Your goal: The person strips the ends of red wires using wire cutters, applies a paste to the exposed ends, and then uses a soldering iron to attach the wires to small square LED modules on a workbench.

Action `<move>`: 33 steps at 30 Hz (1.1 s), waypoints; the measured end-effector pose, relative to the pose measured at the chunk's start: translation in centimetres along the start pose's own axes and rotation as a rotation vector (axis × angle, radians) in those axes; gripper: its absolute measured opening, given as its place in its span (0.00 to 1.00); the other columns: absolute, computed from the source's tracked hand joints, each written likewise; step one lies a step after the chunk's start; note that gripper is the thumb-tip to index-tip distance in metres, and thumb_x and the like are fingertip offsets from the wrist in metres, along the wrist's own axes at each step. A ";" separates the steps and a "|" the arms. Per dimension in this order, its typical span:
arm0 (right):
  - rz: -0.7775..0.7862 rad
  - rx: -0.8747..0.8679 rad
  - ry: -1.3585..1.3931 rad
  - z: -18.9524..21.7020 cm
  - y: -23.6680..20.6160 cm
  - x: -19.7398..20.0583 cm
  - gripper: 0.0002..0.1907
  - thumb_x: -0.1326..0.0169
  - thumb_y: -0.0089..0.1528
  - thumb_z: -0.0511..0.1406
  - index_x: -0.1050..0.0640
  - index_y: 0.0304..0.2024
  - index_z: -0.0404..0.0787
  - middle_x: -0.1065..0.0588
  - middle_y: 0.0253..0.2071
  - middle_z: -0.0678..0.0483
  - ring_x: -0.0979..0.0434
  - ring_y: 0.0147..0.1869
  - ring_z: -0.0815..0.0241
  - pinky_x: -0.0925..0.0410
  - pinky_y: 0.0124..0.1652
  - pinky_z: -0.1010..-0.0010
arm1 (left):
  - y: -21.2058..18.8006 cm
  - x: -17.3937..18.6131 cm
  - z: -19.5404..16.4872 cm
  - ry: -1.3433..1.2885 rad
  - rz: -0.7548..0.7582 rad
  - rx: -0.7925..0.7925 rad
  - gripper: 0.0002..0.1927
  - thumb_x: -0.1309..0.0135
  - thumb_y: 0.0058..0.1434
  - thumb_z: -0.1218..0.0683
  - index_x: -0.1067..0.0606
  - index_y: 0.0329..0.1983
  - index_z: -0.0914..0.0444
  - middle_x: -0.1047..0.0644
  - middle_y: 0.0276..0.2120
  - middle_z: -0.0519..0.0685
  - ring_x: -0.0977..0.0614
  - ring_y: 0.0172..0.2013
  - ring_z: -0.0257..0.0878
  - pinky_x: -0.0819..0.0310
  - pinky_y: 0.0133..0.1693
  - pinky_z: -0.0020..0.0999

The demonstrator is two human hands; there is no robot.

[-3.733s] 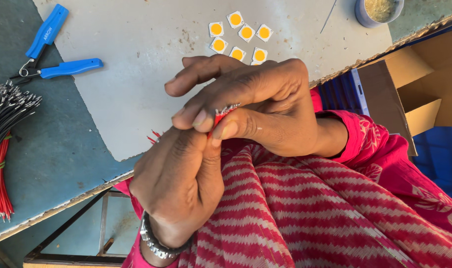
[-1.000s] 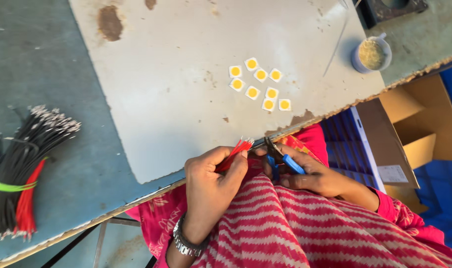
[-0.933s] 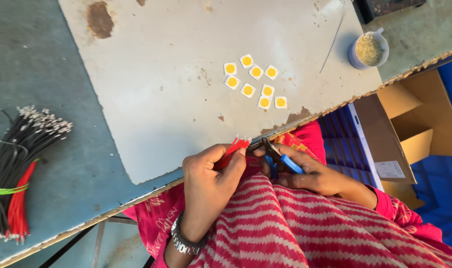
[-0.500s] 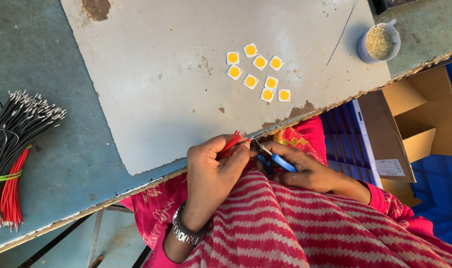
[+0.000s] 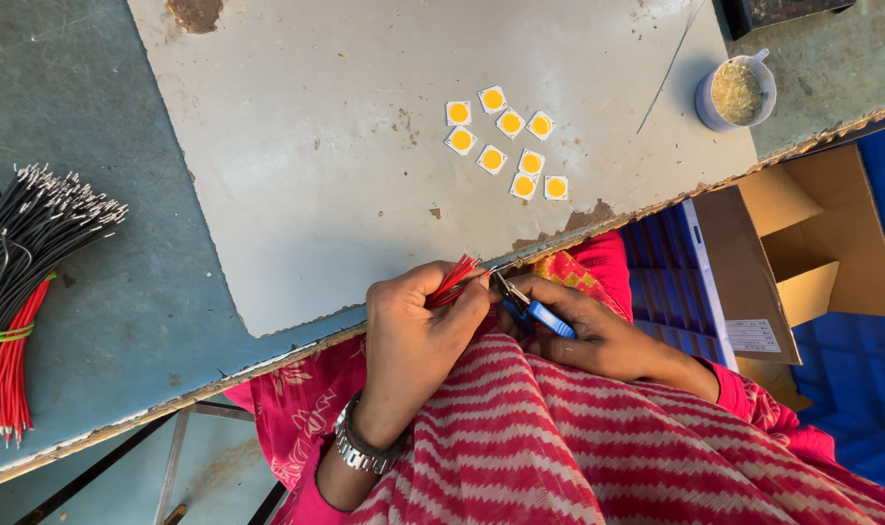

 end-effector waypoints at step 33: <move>0.027 0.021 0.029 0.4 0.3 0.8 0.40 0.55 0.51 0.19 0.31 0.69 0.38 0.27 0.55 0.50 0.30 0.58 0.59 0.36 0.57 0.68 | 0.2 0.3 -0.6 -0.100 0.054 -0.028 0.08 0.42 0.61 0.58 0.18 0.36 0.70 0.17 0.23 0.48 0.24 0.26 0.23 0.28 0.28 0.23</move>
Point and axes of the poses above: each hand's wrist, its own y-axis towards the middle knuckle, its own x-axis out of the back of the hand, z = x × y, the point moved 10 cm from there along y, towards the middle knuckle
